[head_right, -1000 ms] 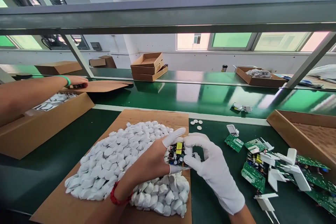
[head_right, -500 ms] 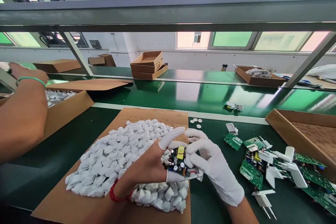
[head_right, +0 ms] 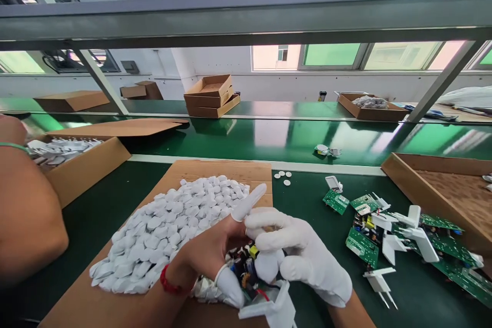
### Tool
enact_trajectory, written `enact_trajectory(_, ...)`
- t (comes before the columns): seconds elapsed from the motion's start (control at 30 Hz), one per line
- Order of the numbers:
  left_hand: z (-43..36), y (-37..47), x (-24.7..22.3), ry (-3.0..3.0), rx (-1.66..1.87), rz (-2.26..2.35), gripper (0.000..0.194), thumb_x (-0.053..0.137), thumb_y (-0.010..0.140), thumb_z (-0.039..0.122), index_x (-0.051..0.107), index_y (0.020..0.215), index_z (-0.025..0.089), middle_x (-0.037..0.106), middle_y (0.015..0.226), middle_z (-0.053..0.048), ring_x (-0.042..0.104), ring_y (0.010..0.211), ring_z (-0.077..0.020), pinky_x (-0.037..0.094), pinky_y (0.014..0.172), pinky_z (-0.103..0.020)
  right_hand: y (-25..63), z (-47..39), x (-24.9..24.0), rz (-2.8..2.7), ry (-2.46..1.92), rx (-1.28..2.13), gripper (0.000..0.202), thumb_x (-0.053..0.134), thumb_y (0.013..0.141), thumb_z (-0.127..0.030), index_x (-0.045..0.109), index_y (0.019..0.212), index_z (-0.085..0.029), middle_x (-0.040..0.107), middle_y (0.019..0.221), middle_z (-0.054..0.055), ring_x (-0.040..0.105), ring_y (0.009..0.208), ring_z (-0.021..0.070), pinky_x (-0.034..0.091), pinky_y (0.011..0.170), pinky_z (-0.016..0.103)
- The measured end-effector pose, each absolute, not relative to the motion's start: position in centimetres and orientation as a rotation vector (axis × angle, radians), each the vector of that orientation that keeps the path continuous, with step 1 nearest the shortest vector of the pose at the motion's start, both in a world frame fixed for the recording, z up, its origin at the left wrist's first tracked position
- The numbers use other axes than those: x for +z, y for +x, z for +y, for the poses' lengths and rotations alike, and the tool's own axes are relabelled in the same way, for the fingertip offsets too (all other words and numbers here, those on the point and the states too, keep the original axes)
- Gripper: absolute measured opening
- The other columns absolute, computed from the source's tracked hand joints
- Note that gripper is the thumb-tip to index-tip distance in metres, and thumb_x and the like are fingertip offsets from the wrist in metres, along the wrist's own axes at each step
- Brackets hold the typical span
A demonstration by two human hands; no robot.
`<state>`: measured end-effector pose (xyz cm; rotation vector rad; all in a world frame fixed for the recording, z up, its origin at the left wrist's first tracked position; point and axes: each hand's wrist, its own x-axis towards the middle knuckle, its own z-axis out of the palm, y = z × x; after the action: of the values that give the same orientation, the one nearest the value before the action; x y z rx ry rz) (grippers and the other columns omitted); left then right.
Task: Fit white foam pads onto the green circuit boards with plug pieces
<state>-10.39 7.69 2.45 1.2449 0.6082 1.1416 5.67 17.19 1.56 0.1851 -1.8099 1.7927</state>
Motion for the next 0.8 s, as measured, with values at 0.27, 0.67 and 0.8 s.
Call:
enact_trajectory(0.27, 7.6, -10.4, 2.6, 1.276, 1.123, 0.595, 0.128, 0.090, 0.043, 0.036, 0.016, 0.147, 0.025, 0.060, 0.120, -0.013, 0.060, 0.107, -0.0304, 0.047, 0.090, -0.039, 5.4, 17.6, 0.1, -1.922, 0.249, 1.746, 0.022, 0.065, 0.076, -0.053, 0.073, 0.091, -0.040, 0.071, 0.060, -0.002, 0.068, 0.087, 0.0249, 0.040, 0.099, 0.046)
enact_trajectory(0.67, 7.8, -10.9, 3.3, 1.469, 0.996, 0.625, 0.126, 0.087, 0.049, 0.040, 0.012, 0.147, 0.023, 0.060, 0.114, -0.010, 0.061, 0.100, -0.0266, 0.050, 0.081, -0.033, 6.0, 17.2, 1.8, -2.222, 0.317, 1.597, 0.027, 0.063, 0.080, -0.051, 0.069, 0.105, -0.041, 0.075, 0.095, -0.003, 0.067, 0.095, 0.0215, 0.037, 0.104, 0.044)
enact_trajectory(0.8, 7.7, -11.1, 3.7, 1.501, 1.027, 0.676, 0.123, 0.087, 0.052, 0.036, 0.011, 0.148, 0.024, 0.061, 0.115, -0.010, 0.060, 0.103, -0.0269, 0.049, 0.087, -0.037, 5.8, 16.9, 1.6, -2.214, 0.231, 1.576, 0.034, 0.052, 0.085, -0.054, 0.075, 0.096, -0.031, 0.076, 0.090, 0.003, 0.064, 0.104, 0.0248, 0.037, 0.103, 0.047)
